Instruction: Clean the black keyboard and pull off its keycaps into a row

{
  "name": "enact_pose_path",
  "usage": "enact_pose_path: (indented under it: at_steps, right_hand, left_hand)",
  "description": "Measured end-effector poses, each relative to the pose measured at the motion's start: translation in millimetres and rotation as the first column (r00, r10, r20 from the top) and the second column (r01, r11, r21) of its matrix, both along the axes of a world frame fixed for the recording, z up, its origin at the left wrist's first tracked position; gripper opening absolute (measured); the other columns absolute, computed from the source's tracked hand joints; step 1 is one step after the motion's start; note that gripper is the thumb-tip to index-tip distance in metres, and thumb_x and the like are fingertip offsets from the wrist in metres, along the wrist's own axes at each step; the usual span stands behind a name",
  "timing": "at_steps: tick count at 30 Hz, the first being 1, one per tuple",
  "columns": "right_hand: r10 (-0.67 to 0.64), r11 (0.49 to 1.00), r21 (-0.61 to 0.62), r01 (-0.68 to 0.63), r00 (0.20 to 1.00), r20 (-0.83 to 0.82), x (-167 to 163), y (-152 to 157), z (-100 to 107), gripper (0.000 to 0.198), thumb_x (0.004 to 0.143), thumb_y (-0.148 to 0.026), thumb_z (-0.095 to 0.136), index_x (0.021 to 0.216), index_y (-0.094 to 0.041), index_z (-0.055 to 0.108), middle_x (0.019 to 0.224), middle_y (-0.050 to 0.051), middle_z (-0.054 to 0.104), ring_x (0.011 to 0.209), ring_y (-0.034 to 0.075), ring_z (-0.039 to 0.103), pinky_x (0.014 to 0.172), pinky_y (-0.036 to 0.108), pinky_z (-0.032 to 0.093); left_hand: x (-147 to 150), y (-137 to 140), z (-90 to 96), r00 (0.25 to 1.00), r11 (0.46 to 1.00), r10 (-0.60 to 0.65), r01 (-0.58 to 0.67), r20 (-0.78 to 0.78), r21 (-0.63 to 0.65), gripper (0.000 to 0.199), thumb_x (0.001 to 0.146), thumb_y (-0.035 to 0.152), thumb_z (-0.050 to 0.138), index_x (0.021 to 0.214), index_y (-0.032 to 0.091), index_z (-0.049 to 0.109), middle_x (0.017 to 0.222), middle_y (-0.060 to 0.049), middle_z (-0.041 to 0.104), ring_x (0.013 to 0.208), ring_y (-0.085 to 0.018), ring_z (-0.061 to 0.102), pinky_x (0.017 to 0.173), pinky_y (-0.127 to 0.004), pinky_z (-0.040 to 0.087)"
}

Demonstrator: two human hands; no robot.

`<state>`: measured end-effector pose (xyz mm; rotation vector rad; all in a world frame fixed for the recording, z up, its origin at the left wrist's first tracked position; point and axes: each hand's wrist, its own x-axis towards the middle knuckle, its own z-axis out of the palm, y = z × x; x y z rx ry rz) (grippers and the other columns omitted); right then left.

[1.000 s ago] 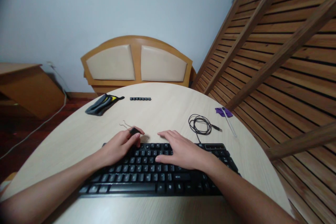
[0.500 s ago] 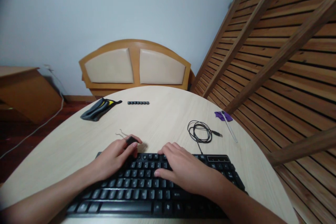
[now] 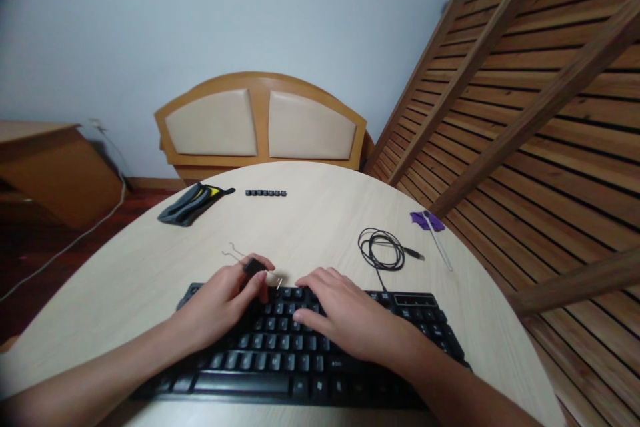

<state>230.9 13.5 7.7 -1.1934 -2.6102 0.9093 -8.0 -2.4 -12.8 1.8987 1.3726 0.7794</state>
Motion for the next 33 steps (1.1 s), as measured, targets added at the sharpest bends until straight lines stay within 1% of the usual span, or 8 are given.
enact_pose_path:
  at_steps: [5,10,16,19,21,26,30,33]
  right_hand:
    - [0.021,0.999,0.028,-0.021,1.0,-0.016,-1,1,-4,0.035,0.097,-0.043,0.054,0.127,-0.026,0.057,0.122,0.007,0.06,0.119,0.024,0.051,0.106,0.04,0.038]
    - [0.034,0.998,0.051,-0.033,0.999,-0.015,-6,4,-6,0.033,0.098,-0.041,0.053,0.127,-0.026,0.057,0.122,0.006,0.06,0.119,0.024,0.051,0.105,0.039,0.038]
    - [0.046,0.995,0.091,-0.048,0.999,0.024,-9,6,-2,0.032,0.097,-0.041,0.054,0.124,-0.024,0.059,0.12,0.008,0.06,0.115,0.025,0.052,0.103,0.042,0.039]
    - [0.064,0.99,0.124,-0.066,0.998,0.018,-15,9,3,0.028,0.093,-0.037,0.059,0.118,-0.024,0.063,0.115,0.008,0.063,0.112,0.025,0.055,0.101,0.041,0.04]
    - [0.048,0.989,0.138,-0.046,0.999,-0.007,-20,12,3,0.026,0.09,-0.034,0.062,0.113,-0.023,0.065,0.111,0.007,0.066,0.108,0.024,0.058,0.097,0.039,0.043]
    - [-0.049,0.976,0.207,0.07,0.993,-0.105,-31,15,-11,0.02,0.083,-0.025,0.062,0.102,-0.021,0.068,0.102,0.005,0.07,0.096,0.022,0.062,0.087,0.035,0.047]
    - [-0.045,0.964,0.249,0.092,0.981,-0.189,-30,14,-24,0.016,0.081,-0.021,0.063,0.097,-0.02,0.068,0.095,0.004,0.07,0.093,0.02,0.062,0.087,0.035,0.047]
    - [-0.042,0.96,0.263,0.099,0.976,-0.215,-28,14,-28,0.015,0.081,-0.02,0.064,0.095,-0.02,0.068,0.093,0.004,0.07,0.093,0.021,0.062,0.088,0.036,0.047]
  left_hand:
    - [8,-2,-0.9,0.999,1.0,0.026,-0.026,-0.024,-0.013,0.022,0.097,0.034,0.039,0.098,0.021,0.056,0.069,-0.001,0.065,0.067,-0.021,0.062,0.069,-0.033,0.044]
    - [9,-2,0.9,0.999,0.999,0.021,-0.022,-0.047,-0.027,0.02,0.097,0.032,0.038,0.096,0.021,0.055,0.073,-0.002,0.066,0.07,-0.021,0.063,0.071,-0.034,0.043]
    - [7,0,-3.6,0.998,1.0,0.003,-0.001,0.059,-0.024,0.022,0.1,0.034,0.036,0.095,0.021,0.053,0.071,0.001,0.064,0.07,-0.019,0.062,0.074,-0.033,0.044]
    - [6,0,-4.0,0.993,0.999,0.0,0.006,0.116,-0.045,0.023,0.1,0.036,0.036,0.097,0.02,0.053,0.07,0.001,0.064,0.069,-0.018,0.061,0.072,-0.032,0.045]
    - [6,0,-3.8,0.989,0.998,0.012,-0.004,0.146,-0.057,0.023,0.1,0.036,0.037,0.097,0.02,0.054,0.068,0.002,0.064,0.067,-0.018,0.061,0.07,-0.031,0.045]
    - [5,1,-6.3,0.977,0.996,0.05,-0.033,0.21,-0.08,0.019,0.097,0.034,0.039,0.103,0.02,0.049,0.064,0.004,0.061,0.062,-0.017,0.058,0.067,-0.031,0.044]
    - [5,3,-9.7,0.979,0.997,0.043,-0.029,0.201,-0.077,0.017,0.098,0.034,0.039,0.099,0.02,0.048,0.063,0.003,0.061,0.062,-0.017,0.058,0.067,-0.032,0.044]
    - [5,3,-11.1,0.974,0.996,0.035,-0.015,0.223,-0.088,0.018,0.098,0.036,0.039,0.098,0.02,0.048,0.064,0.004,0.061,0.062,-0.017,0.058,0.068,-0.032,0.044]
